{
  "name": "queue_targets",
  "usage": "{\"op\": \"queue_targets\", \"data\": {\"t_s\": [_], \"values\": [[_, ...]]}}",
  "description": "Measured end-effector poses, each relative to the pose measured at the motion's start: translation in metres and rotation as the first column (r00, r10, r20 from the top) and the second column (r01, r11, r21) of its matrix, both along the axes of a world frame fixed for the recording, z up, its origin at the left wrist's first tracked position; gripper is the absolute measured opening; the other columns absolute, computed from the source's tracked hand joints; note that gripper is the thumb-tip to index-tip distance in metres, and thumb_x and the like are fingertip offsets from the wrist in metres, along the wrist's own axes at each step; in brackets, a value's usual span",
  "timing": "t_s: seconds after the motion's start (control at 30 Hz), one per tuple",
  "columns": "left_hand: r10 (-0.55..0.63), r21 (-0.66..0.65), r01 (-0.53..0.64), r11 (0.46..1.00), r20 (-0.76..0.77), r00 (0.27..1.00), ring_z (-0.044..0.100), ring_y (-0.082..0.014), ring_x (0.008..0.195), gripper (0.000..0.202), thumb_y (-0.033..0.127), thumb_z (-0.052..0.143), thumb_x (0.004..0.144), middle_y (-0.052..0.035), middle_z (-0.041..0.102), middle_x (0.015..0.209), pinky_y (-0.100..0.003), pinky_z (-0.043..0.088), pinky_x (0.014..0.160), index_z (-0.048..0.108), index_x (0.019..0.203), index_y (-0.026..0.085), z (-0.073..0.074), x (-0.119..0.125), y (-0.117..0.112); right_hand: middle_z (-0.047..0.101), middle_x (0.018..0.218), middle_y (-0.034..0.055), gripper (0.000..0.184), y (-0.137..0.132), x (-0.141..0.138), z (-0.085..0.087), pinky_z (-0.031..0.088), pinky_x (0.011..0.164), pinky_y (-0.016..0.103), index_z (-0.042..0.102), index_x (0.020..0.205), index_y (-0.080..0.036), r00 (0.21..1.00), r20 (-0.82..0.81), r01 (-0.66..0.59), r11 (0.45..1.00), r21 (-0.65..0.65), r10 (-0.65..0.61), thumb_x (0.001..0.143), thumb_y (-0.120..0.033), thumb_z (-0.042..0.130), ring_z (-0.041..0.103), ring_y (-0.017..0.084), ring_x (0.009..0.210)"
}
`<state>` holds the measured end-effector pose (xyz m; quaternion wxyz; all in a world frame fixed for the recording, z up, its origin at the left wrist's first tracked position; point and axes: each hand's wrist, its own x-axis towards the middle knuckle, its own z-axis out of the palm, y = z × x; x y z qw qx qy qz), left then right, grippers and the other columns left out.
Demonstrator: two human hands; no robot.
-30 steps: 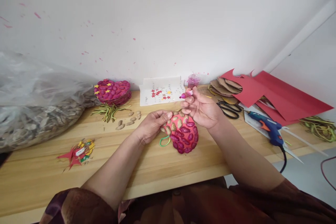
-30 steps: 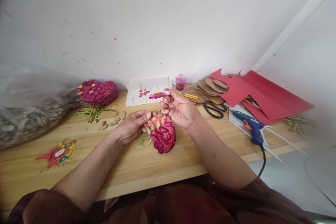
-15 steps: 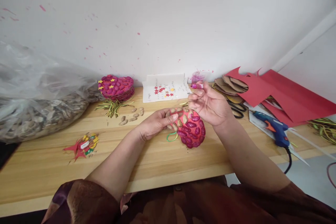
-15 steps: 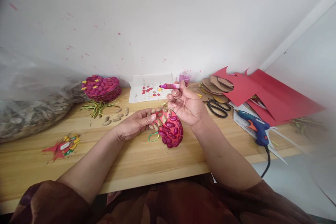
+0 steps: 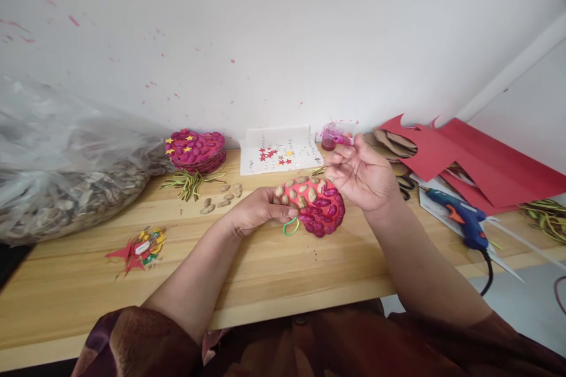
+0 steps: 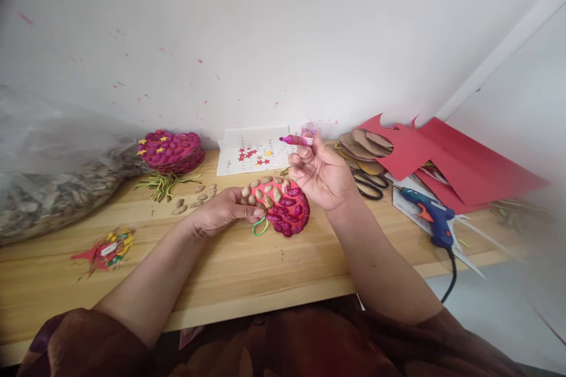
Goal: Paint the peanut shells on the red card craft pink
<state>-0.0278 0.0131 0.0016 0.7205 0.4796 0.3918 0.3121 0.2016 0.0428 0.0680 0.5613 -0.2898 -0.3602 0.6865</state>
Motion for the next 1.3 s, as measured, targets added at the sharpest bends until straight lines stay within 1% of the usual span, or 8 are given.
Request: {"op": "queue_targets", "data": {"t_s": [0.37,0.53,0.6,0.73,0.83,1.13,1.23,1.3], "values": [[0.233,0.043,-0.238,0.970,0.093,0.968,0.051,-0.0089,0.058,0.040,0.035,0.102,0.056,-0.0001,0.067,0.067,-0.023,0.037,0.054,0.072,0.072,0.014,0.001,0.005,-0.002,0.060,0.063,-0.0060,0.025,0.019,0.013,-0.011,0.050,0.056,0.025,0.061,0.080,-0.024,0.990,-0.115,0.071,0.994,-0.088,-0.081,0.099,-0.039,0.069,0.062,0.012,0.064],[0.347,-0.009,-0.348,0.937,0.095,0.933,0.050,-0.0075,0.055,0.046,0.038,0.105,0.049,-0.0013,0.067,0.066,-0.019,0.024,0.042,0.074,0.071,0.013,0.005,0.006,-0.002,0.062,0.062,-0.0073,0.022,0.021,0.016,-0.015,0.059,0.068,0.027,0.060,0.081,-0.024,0.986,-0.117,0.098,0.984,-0.146,-0.116,0.094,-0.034,0.076,0.069,0.013,0.070],[0.388,-0.055,-0.384,0.922,0.136,0.911,0.053,-0.0074,0.057,0.049,0.037,0.106,0.046,-0.0022,0.068,0.069,-0.017,0.028,0.040,0.075,0.072,0.011,0.008,0.008,-0.002,0.063,0.063,-0.0077,0.023,0.021,0.017,-0.016,0.061,0.070,0.029,0.060,0.081,-0.024,0.984,-0.122,0.104,0.979,-0.176,-0.127,0.092,-0.035,0.078,0.071,0.014,0.071],[0.436,-0.147,-0.412,0.899,0.222,0.872,0.059,-0.0088,0.061,0.054,0.033,0.109,0.039,0.0005,0.066,0.070,-0.020,0.055,0.054,0.074,0.074,0.011,0.015,0.010,-0.004,0.064,0.064,-0.0080,0.025,0.024,0.020,-0.020,0.061,0.067,0.029,0.061,0.084,-0.023,0.984,-0.109,0.113,0.971,-0.209,-0.139,0.091,-0.038,0.079,0.073,0.014,0.070],[0.455,-0.160,-0.428,0.889,0.228,0.861,0.061,-0.0099,0.063,0.057,0.033,0.109,0.038,0.0003,0.068,0.071,-0.024,0.061,0.060,0.073,0.075,0.011,0.016,0.010,-0.005,0.065,0.065,-0.0071,0.027,0.027,0.023,-0.021,0.057,0.059,0.027,0.061,0.085,-0.024,0.983,-0.065,0.154,0.968,-0.197,-0.170,0.092,-0.044,0.078,0.071,0.014,0.069],[0.433,-0.127,-0.416,0.900,0.153,0.889,0.064,-0.0121,0.069,0.051,0.036,0.107,0.046,-0.0035,0.072,0.078,-0.022,0.055,0.059,0.074,0.075,0.011,0.005,0.011,-0.003,0.058,0.062,-0.0074,0.046,0.035,0.032,-0.017,0.047,0.053,0.022,0.058,0.079,-0.024,0.896,0.080,0.439,0.898,-0.012,-0.437,0.074,-0.058,0.089,0.060,0.011,0.059],[0.410,-0.115,-0.397,0.911,0.131,0.903,0.063,-0.0114,0.067,0.048,0.037,0.106,0.049,-0.0025,0.071,0.076,-0.022,0.054,0.060,0.074,0.075,0.012,0.001,0.012,-0.002,0.057,0.064,-0.0069,0.050,0.049,0.040,-0.011,0.041,0.052,0.021,0.064,0.087,-0.024,0.790,0.197,0.549,0.813,0.195,-0.581,0.071,-0.065,0.087,0.058,0.010,0.060],[0.395,-0.096,-0.385,0.918,0.123,0.910,0.061,-0.0106,0.065,0.046,0.038,0.105,0.053,-0.0014,0.070,0.075,-0.022,0.053,0.059,0.074,0.076,0.013,-0.002,0.013,-0.003,0.059,0.068,-0.0054,0.048,0.064,0.045,-0.003,0.040,0.055,0.023,0.066,0.093,-0.023,0.660,0.331,0.565,0.736,0.373,-0.674,0.080,-0.068,0.076,0.058,0.011,0.063]]}}
